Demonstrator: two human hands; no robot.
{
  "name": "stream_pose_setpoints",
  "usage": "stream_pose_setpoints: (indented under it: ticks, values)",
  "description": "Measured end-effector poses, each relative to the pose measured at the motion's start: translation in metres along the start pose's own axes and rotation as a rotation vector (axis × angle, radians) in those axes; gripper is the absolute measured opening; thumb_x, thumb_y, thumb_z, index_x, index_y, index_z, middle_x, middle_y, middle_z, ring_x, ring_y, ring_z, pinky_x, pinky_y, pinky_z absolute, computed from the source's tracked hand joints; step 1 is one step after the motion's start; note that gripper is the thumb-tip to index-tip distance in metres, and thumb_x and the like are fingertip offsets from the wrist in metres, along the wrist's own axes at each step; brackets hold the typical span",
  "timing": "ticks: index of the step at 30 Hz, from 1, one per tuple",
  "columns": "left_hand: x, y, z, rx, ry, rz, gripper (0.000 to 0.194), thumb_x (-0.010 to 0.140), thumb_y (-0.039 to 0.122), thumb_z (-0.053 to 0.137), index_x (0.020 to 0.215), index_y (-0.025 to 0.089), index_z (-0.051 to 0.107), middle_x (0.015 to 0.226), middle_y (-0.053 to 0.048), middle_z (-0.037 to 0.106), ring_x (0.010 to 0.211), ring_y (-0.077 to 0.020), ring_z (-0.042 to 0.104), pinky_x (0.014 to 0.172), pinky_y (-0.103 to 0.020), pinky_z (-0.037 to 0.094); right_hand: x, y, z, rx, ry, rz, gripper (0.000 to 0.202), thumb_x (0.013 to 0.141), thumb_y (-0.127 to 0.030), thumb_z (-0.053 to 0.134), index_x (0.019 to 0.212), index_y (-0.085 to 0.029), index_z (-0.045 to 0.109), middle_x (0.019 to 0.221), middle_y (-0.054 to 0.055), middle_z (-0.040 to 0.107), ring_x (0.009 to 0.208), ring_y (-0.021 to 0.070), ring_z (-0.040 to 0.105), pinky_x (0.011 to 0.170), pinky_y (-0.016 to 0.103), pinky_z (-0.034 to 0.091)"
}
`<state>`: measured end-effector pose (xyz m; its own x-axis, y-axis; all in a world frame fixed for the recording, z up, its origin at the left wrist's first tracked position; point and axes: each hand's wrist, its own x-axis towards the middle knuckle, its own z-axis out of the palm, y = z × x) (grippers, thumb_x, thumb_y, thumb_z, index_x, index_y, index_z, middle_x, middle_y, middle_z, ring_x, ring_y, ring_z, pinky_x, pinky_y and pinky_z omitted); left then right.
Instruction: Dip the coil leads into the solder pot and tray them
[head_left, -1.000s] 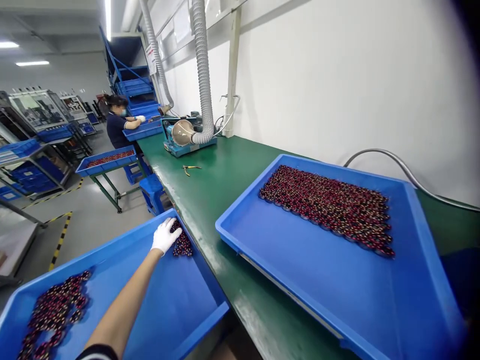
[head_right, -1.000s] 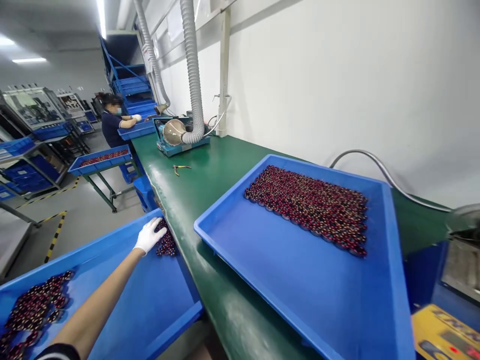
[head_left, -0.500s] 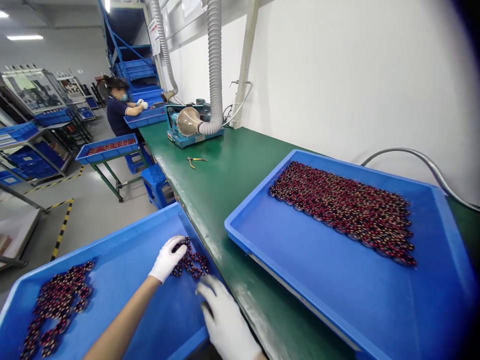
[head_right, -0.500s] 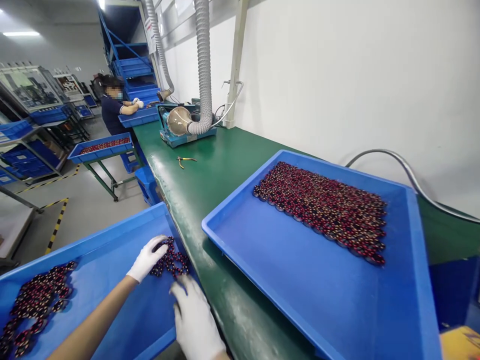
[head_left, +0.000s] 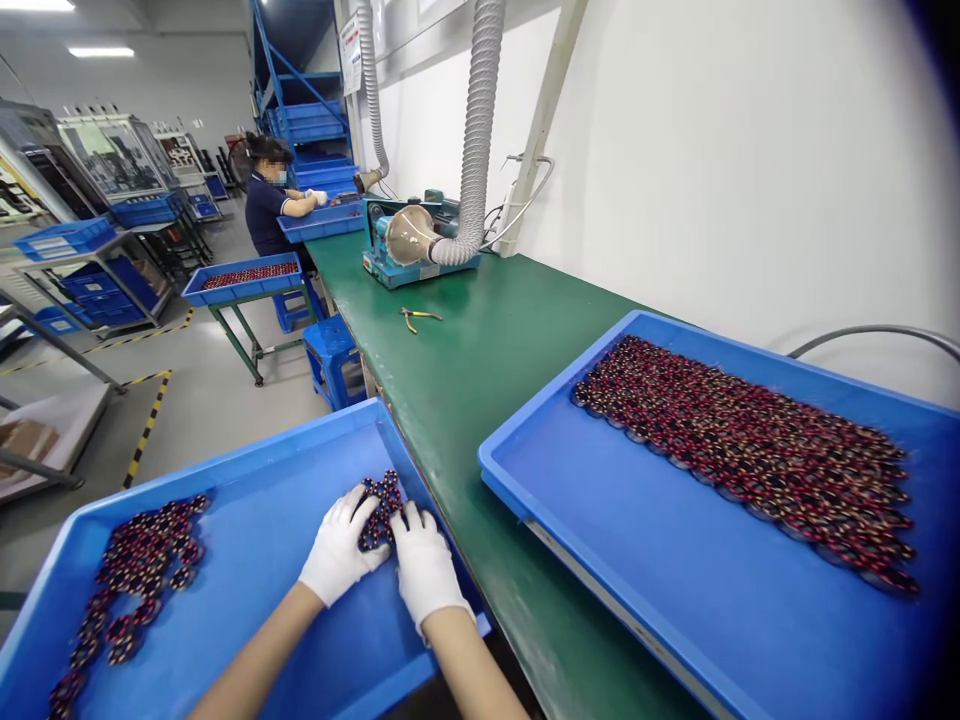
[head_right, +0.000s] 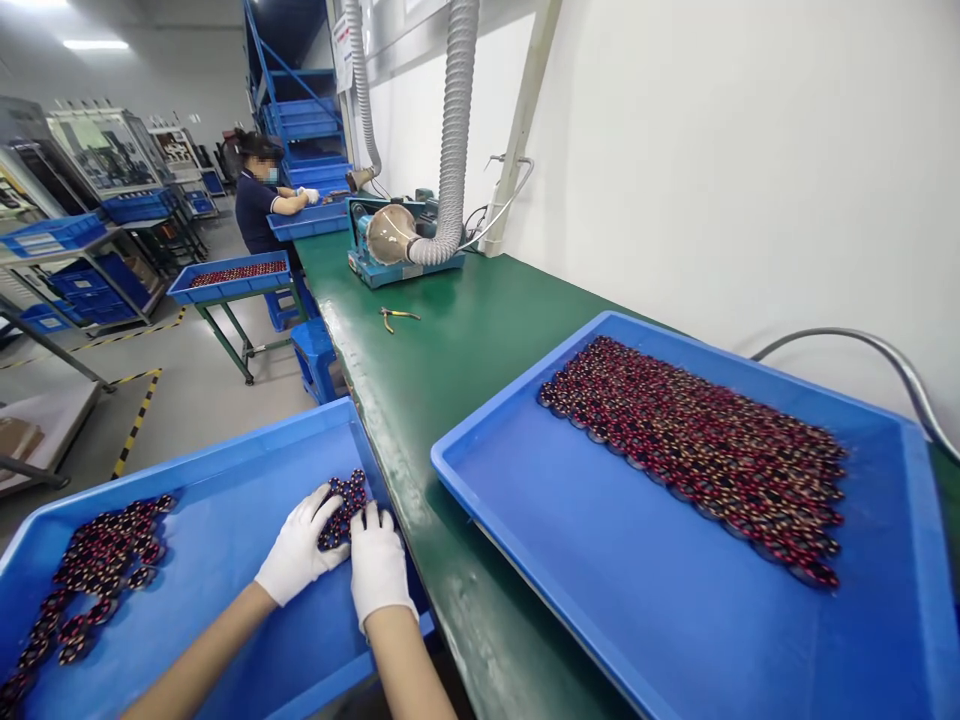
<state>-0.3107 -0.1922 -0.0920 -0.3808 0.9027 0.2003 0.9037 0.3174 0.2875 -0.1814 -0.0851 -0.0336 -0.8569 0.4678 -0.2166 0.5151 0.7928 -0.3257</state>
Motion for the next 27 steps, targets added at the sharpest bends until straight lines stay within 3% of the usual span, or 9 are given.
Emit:
stream_pose_setpoints:
  ticks: [4, 9, 18, 23, 27]
  values:
    - [0.004, 0.0, -0.001, 0.033, 0.019, 0.053, 0.056, 0.072, 0.038, 0.063, 0.121, 0.015, 0.046, 0.135, -0.02, 0.04, 0.124, -0.0345, 0.038, 0.101, -0.051, 0.036, 0.005, -0.001, 0.004, -0.005, 0.001, -0.026, 0.063, 0.073, -0.009, 0.054, 0.134, -0.012, 0.039, 0.141, 0.016, 0.035, 0.125, 0.0324, 0.037, 0.101, 0.044, 0.035]
    - [0.011, 0.0, -0.004, 0.064, -0.001, 0.07, 0.049, 0.073, 0.038, 0.063, 0.115, 0.016, 0.05, 0.129, -0.015, 0.046, 0.117, -0.031, 0.044, 0.095, -0.047, 0.04, 0.009, -0.002, 0.005, -0.012, -0.003, -0.013, 0.061, 0.073, -0.009, 0.055, 0.132, -0.014, 0.041, 0.14, 0.016, 0.037, 0.113, 0.0312, 0.049, 0.089, 0.041, 0.046]
    - [0.011, 0.016, -0.007, 0.155, -0.006, -0.069, 0.037, 0.071, 0.026, 0.063, 0.106, 0.015, 0.054, 0.12, -0.013, 0.05, 0.108, -0.0295, 0.046, 0.086, -0.044, 0.042, 0.016, -0.011, 0.004, -0.014, 0.016, 0.08, 0.051, 0.077, -0.013, 0.052, 0.128, -0.011, 0.044, 0.13, 0.019, 0.046, 0.105, 0.0304, 0.053, 0.079, 0.042, 0.05]
    - [0.013, 0.022, -0.008, 0.216, -0.012, -0.135, 0.038, 0.069, 0.027, 0.062, 0.106, 0.02, 0.056, 0.125, -0.014, 0.048, 0.103, -0.0326, 0.047, 0.08, -0.044, 0.043, 0.023, -0.009, 0.0, 0.011, -0.012, 0.1, 0.034, 0.081, -0.01, 0.047, 0.113, -0.021, 0.055, 0.131, 0.013, 0.046, 0.102, 0.0271, 0.056, 0.071, 0.036, 0.053]
    - [0.013, 0.024, -0.011, 0.244, -0.037, -0.127, 0.032, 0.071, 0.026, 0.059, 0.102, 0.019, 0.057, 0.118, -0.011, 0.053, 0.097, -0.0294, 0.049, 0.076, -0.04, 0.044, 0.022, -0.01, 0.001, 0.007, -0.016, 0.105, 0.032, 0.085, -0.009, 0.038, 0.107, -0.022, 0.057, 0.129, 0.014, 0.047, 0.099, 0.0273, 0.057, 0.067, 0.036, 0.053]
